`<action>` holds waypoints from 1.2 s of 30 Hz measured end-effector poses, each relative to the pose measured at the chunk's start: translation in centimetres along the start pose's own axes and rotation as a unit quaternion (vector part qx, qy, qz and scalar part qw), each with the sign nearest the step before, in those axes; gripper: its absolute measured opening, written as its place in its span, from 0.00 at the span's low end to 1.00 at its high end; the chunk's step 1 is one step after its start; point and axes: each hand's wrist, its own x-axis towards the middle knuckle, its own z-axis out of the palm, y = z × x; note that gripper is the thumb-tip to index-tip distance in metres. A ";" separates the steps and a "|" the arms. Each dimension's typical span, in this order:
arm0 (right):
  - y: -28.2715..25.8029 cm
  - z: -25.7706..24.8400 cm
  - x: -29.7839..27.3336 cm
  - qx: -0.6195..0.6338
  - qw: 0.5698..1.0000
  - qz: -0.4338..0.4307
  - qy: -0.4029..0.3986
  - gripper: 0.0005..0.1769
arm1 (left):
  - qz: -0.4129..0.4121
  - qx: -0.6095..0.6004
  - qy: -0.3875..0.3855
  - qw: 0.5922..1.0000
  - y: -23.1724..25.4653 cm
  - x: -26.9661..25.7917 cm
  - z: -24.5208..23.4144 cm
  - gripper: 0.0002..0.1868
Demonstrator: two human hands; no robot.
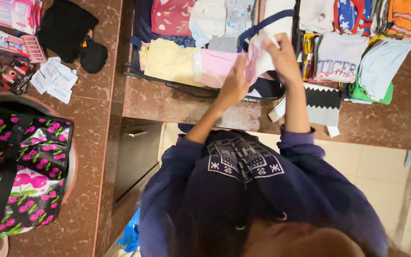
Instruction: The person folds various clothes and places them into a suitcase, including an orange shirt, a green shirt, and pink garments.
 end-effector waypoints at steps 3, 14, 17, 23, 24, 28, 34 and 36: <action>-0.6 3.5 1.3 0.029 0.998 -0.012 -0.063 0.12 | -0.055 -0.416 0.000 0.907 -3.8 2.3 0.6 0.37; 2.4 11.5 2.4 0.151 0.973 0.032 -0.172 0.13 | -0.378 -0.504 -0.002 0.776 -1.7 1.2 -12.1 0.44; 3.6 12.3 2.5 0.261 0.939 0.060 -0.216 0.15 | -0.365 -0.381 0.034 0.849 -1.5 0.6 -14.8 0.41; 4.6 11.5 1.4 0.220 0.954 -0.040 -0.198 0.10 | -0.138 -0.001 0.121 0.983 -6.5 -0.3 -15.7 0.19; 4.6 11.0 1.1 0.167 0.971 -0.088 -0.147 0.10 | -0.170 -0.073 0.114 0.976 -6.8 -0.4 -15.6 0.17; 5.1 8.7 0.0 -0.213 0.942 -0.257 0.032 0.15 | -0.119 0.019 0.156 0.980 -7.3 0.0 -15.1 0.16; 6.8 7.4 0.9 -0.266 0.947 -0.181 -0.007 0.24 | -0.126 0.102 0.155 0.975 -10.3 -0.3 -13.3 0.18; 6.6 7.5 1.6 -0.241 0.964 -0.107 -0.020 0.26 | -0.065 0.135 0.171 0.974 -13.2 -0.1 -12.7 0.26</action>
